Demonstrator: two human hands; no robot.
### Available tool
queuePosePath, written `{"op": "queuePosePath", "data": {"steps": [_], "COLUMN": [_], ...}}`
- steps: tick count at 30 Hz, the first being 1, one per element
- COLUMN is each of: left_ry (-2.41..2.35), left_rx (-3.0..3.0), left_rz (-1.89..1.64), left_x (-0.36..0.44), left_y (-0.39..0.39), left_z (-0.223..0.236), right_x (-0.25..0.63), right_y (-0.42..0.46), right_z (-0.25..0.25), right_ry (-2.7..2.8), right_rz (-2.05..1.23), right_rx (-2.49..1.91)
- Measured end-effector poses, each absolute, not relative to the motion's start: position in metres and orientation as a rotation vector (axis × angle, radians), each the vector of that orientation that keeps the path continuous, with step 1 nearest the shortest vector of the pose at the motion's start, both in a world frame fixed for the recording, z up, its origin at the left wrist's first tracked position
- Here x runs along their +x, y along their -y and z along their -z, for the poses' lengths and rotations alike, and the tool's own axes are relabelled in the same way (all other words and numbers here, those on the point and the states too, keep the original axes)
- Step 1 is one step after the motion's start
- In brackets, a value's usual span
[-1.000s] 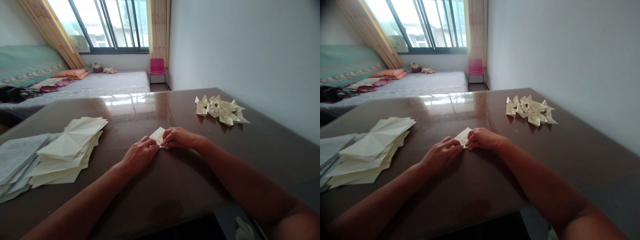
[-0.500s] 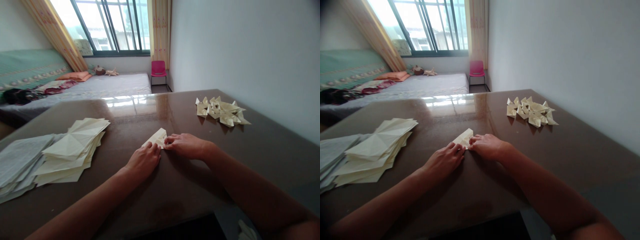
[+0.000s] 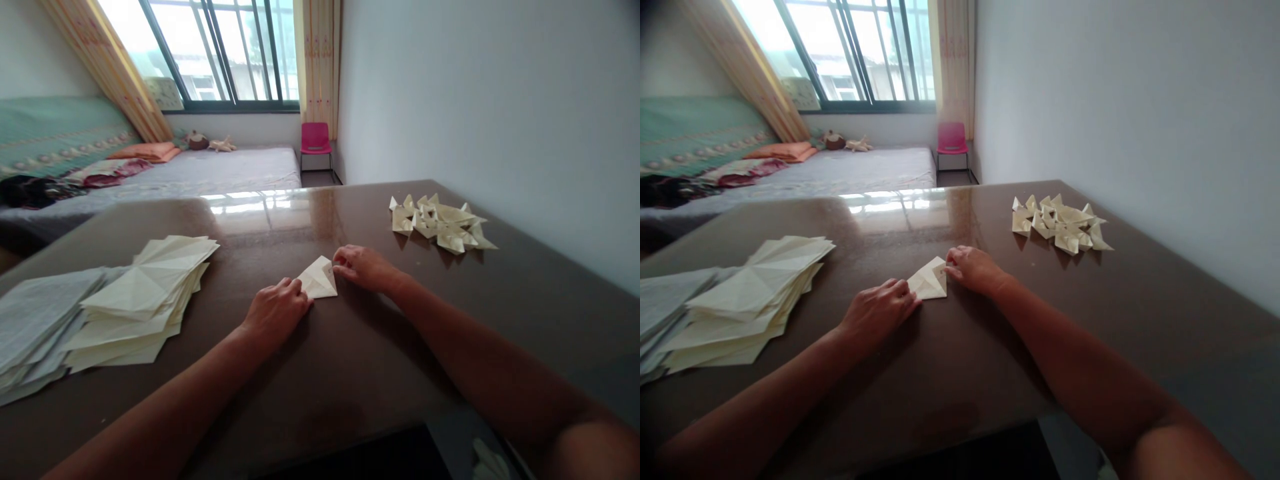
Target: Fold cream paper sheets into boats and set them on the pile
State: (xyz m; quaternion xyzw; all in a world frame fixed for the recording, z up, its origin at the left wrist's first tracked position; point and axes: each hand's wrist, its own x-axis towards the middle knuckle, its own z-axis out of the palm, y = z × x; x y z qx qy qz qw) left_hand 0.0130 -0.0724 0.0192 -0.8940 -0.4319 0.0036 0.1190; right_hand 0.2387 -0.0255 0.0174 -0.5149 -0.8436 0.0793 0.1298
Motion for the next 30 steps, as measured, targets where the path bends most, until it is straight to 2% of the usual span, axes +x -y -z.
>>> {"op": "queuePosePath", "data": {"steps": [5,10,15,19,24,30], "left_ry": [1.286,1.334,1.376,1.396,1.41,1.47], "left_rx": [-2.649,-2.67,-2.713,-2.718,-2.774,-2.854], "left_rz": [0.056,0.097,0.179,0.294,0.451,0.543], "left_x": [0.009,0.006,0.005,0.002,-0.001,0.001], "left_y": [0.064,0.061,0.06,0.055,0.045,0.041], "left_z": [-0.017,-0.014,-0.013,-0.007,0.004,0.003], "right_x": [0.233,0.223,0.224,0.227,0.226,0.224], "right_y": [0.013,0.017,0.016,0.01,0.007,0.013], "right_z": [0.007,0.01,0.014,0.017,0.016,0.012], "right_ry": [2.348,2.289,2.33,2.353,2.266,2.224], "right_rz": [-0.305,-0.544,-0.296,-0.279,-0.531,-0.808], "right_rx": [-1.426,-1.388,-1.358,-1.387,-1.274,-0.926]}}
